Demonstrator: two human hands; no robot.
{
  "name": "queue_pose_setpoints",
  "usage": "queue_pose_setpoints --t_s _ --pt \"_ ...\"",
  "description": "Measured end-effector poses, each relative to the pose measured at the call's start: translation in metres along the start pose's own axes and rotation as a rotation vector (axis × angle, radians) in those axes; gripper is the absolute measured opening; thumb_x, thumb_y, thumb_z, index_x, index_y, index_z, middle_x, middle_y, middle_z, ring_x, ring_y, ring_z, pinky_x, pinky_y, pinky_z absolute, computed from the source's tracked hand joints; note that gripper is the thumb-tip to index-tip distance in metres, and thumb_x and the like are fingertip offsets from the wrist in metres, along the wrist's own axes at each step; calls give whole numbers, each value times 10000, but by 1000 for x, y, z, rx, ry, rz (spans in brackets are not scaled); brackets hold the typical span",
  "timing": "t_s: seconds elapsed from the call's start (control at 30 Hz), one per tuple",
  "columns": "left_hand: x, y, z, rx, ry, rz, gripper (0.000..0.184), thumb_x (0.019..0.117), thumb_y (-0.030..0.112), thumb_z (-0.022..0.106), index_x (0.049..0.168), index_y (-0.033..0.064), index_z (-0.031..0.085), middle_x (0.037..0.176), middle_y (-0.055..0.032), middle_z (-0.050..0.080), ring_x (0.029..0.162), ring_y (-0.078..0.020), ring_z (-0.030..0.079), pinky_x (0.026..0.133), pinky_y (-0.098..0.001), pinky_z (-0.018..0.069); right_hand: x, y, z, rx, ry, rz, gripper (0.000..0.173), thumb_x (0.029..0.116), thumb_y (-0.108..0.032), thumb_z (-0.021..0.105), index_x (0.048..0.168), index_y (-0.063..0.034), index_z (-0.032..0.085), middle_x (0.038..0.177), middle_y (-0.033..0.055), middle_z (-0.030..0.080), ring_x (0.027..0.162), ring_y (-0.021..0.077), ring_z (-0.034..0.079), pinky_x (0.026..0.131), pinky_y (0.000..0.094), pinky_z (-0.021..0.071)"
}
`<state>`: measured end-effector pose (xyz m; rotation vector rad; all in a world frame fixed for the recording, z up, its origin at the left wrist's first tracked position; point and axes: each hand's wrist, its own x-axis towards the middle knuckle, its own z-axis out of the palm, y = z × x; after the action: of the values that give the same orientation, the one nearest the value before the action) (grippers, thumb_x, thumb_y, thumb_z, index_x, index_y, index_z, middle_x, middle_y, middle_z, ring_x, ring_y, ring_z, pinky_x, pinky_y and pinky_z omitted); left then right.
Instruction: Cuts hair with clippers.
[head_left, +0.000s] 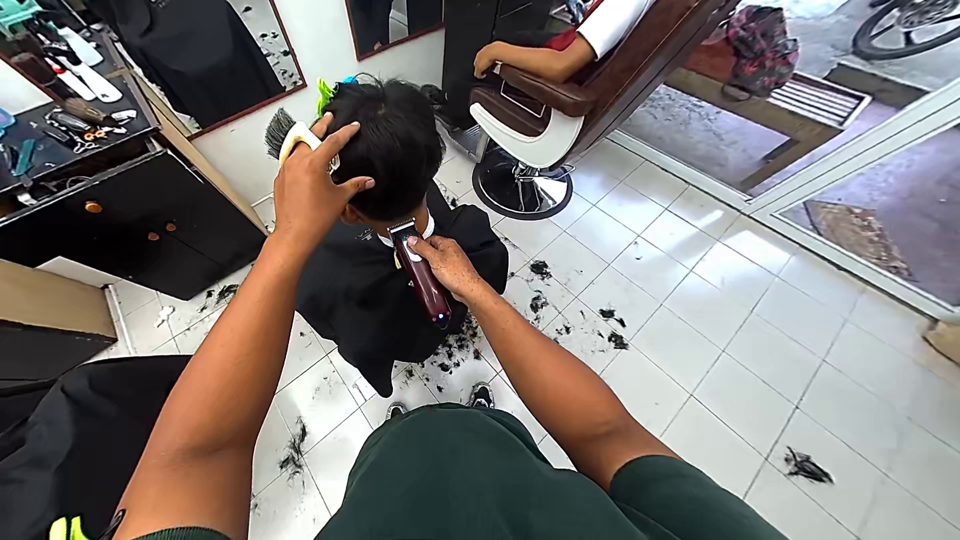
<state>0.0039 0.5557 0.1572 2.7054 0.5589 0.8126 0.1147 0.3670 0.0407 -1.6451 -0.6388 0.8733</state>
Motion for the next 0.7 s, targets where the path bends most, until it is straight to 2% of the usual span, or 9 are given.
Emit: queue_pose_setpoints --t_s 0.1,0.17,0.23,0.37,0.43,0.53,0.57,0.7 --pt "-2 5 0 15 8 -31 646 883 344 814 1470 200 585 1576 -127 480 1393 -365 514 1111 -588 409 7 -1 -3 50 -25 -28 432 1069 -402 530 1087 13 649 911 138 675 806 209 669 770 417 568" --pt "-4 7 0 24 14 -52 644 887 335 811 1473 200 582 1578 -126 477 1388 -365 517 1113 -581 410 8 1 -2 67 -50 -110 405 1070 -375 532 1158 5 636 959 140 686 846 212 690 801 423 589" --pt "-5 10 -1 32 16 -66 643 888 327 810 1474 196 581 1575 -127 481 1394 -361 512 1123 -576 402 7 1 -5 40 -77 -118 411 1067 -376 537 1188 5 633 986 141 687 878 217 682 830 430 571" --pt "-7 15 -2 54 13 -91 644 886 311 812 1473 180 581 1564 -149 488 1406 -359 503 1136 -571 398 7 3 -18 26 -134 27 488 1082 -446 479 1085 10 652 915 146 687 787 226 696 748 430 602" --pt "-9 16 -2 64 22 -107 647 885 306 813 1475 180 578 1556 -149 499 1402 -357 508 1133 -568 402 10 5 -19 73 -143 -2 473 1087 -428 474 1085 12 646 905 140 675 775 218 680 734 415 590" --pt "-13 20 -1 83 20 -140 661 894 317 804 1494 187 559 1562 -148 492 1408 -361 502 1131 -577 400 13 5 -19 101 -150 -120 430 1083 -391 488 1211 -7 635 1004 138 684 866 210 682 812 419 582" --pt "-13 21 -1 95 17 -151 664 897 323 801 1499 193 553 1565 -145 489 1412 -359 498 1131 -577 400 13 5 -20 90 -151 -130 428 1081 -393 494 1211 -10 635 1002 136 685 863 212 684 807 422 585" --pt "-17 27 -1 126 23 -188 666 901 333 797 1506 214 545 1569 -131 486 1414 -347 498 1127 -579 407 17 6 -31 -7 -183 -11 501 1080 -458 476 1066 8 661 901 145 685 782 229 688 749 436 590"
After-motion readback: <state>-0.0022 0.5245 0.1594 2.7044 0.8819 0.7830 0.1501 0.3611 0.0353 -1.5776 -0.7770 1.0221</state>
